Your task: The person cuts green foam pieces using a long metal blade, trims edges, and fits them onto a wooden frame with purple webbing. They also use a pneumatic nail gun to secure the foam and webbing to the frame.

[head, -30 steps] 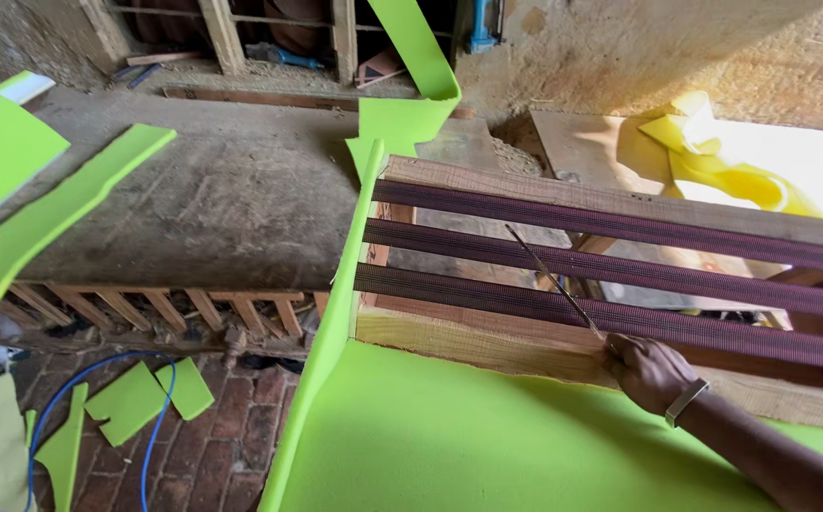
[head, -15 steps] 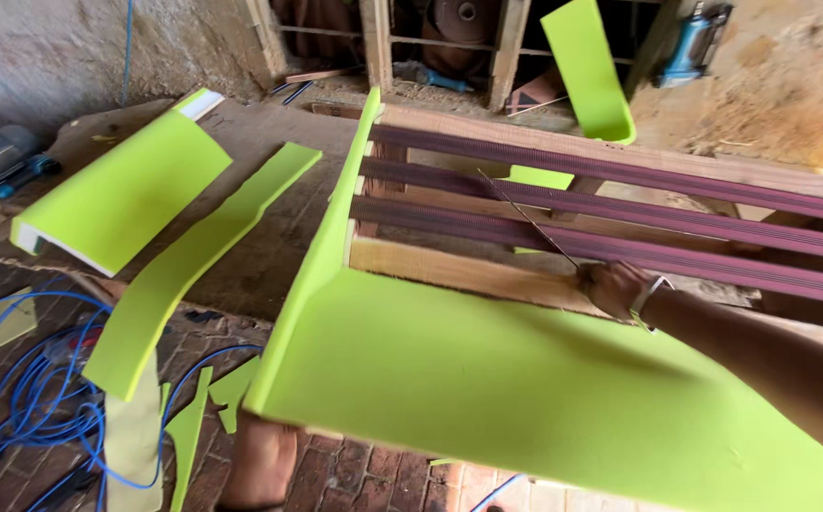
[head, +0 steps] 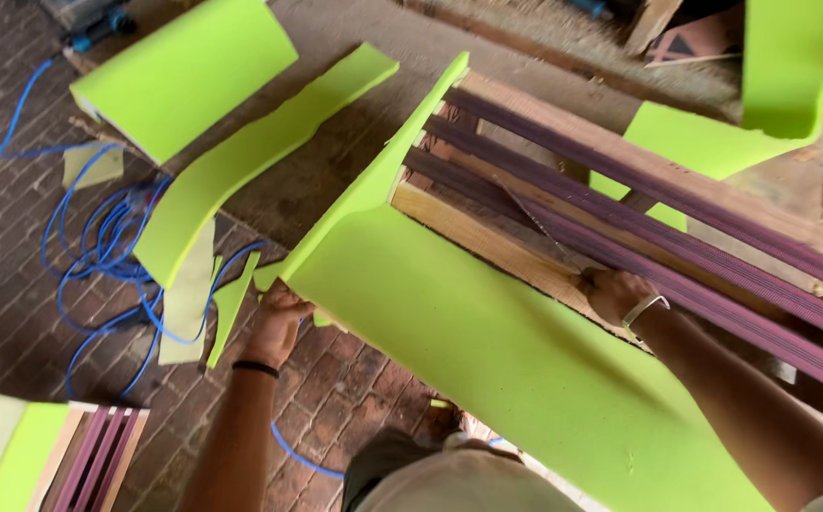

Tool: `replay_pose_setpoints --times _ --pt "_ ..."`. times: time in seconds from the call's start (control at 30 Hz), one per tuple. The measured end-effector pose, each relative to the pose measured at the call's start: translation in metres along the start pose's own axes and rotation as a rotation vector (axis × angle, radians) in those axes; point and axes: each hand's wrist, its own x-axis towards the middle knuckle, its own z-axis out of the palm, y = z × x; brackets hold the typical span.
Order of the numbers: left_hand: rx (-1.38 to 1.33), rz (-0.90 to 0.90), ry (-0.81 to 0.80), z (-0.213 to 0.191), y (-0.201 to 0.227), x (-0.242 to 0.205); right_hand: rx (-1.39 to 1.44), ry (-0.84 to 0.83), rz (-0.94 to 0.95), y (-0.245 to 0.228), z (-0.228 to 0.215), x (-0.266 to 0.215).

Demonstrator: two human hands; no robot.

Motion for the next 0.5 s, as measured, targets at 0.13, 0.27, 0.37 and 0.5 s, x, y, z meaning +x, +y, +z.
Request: replay_pose_setpoints --times 0.13,0.27,0.37,0.5 --pt "-0.198 -0.077 -0.074 -0.005 0.027 0.008 0.052 0.003 -0.047 -0.003 -0.013 -0.013" --pt "0.241 -0.4 0.017 -0.013 0.048 0.049 0.247 0.035 -0.09 -0.003 -0.022 -0.033" --pt "0.279 -0.636 -0.101 -0.004 0.048 0.096 0.325 0.186 -0.174 -0.016 -0.025 -0.057" --pt "-0.042 -0.667 -0.56 0.039 0.024 0.155 0.835 0.157 -0.082 -0.073 -0.023 -0.091"
